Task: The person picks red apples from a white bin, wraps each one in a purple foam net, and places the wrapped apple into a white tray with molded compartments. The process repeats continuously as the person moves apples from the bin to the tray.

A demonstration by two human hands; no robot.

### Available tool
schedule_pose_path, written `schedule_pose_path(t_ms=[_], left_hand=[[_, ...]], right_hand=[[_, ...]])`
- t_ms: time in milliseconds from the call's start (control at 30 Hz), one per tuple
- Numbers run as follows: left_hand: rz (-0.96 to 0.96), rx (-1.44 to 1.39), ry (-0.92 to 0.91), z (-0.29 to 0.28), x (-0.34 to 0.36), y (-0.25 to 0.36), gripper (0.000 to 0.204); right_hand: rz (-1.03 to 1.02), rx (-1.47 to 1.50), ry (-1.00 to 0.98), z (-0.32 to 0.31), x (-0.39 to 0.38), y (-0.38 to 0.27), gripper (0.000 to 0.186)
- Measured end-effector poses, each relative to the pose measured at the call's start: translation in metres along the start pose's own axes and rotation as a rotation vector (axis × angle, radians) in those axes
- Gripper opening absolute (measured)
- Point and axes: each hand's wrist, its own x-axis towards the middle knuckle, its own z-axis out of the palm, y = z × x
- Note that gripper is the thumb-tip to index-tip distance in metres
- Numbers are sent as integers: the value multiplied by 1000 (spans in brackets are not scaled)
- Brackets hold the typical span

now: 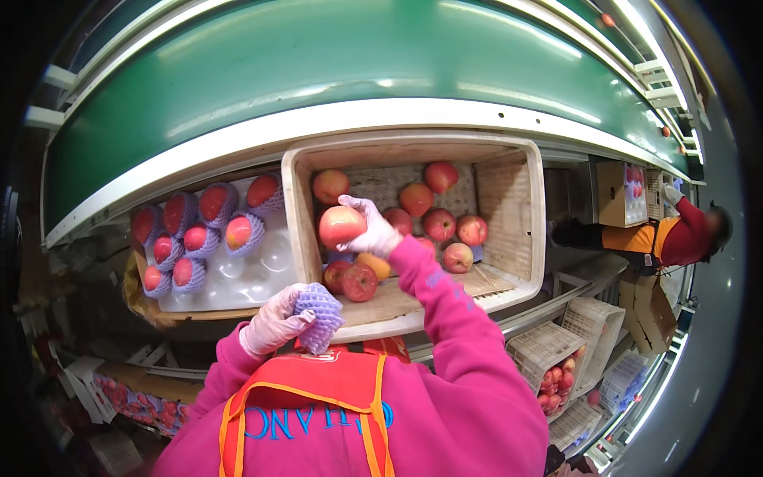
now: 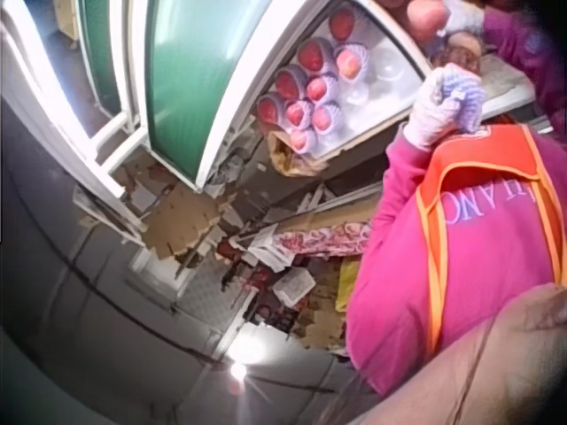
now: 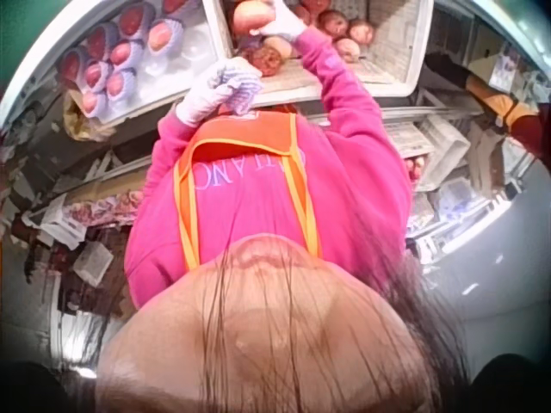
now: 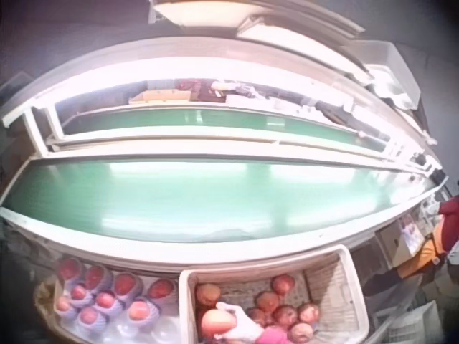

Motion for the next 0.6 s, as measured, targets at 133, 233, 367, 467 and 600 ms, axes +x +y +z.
schedule_pose_path(t_ms=[133,233,367,467,600], left_hand=[[-19,90,-129,12,-5,4,29],[104,449,-155,21,-18,24,21],[646,896,105,22,-41,40,30],[677,915,357,31,-55,35,23],[768,610,426,29,-48,14,60]], right_hand=[[-433,308,202,79,-40,-83,93],[40,1104,219,94,-62,-163,95],[-186,936,283,119,-98,-161,94],[-262,680,254,127,-115,-155,87],[-245,470,87,134,-129,-159,85]])
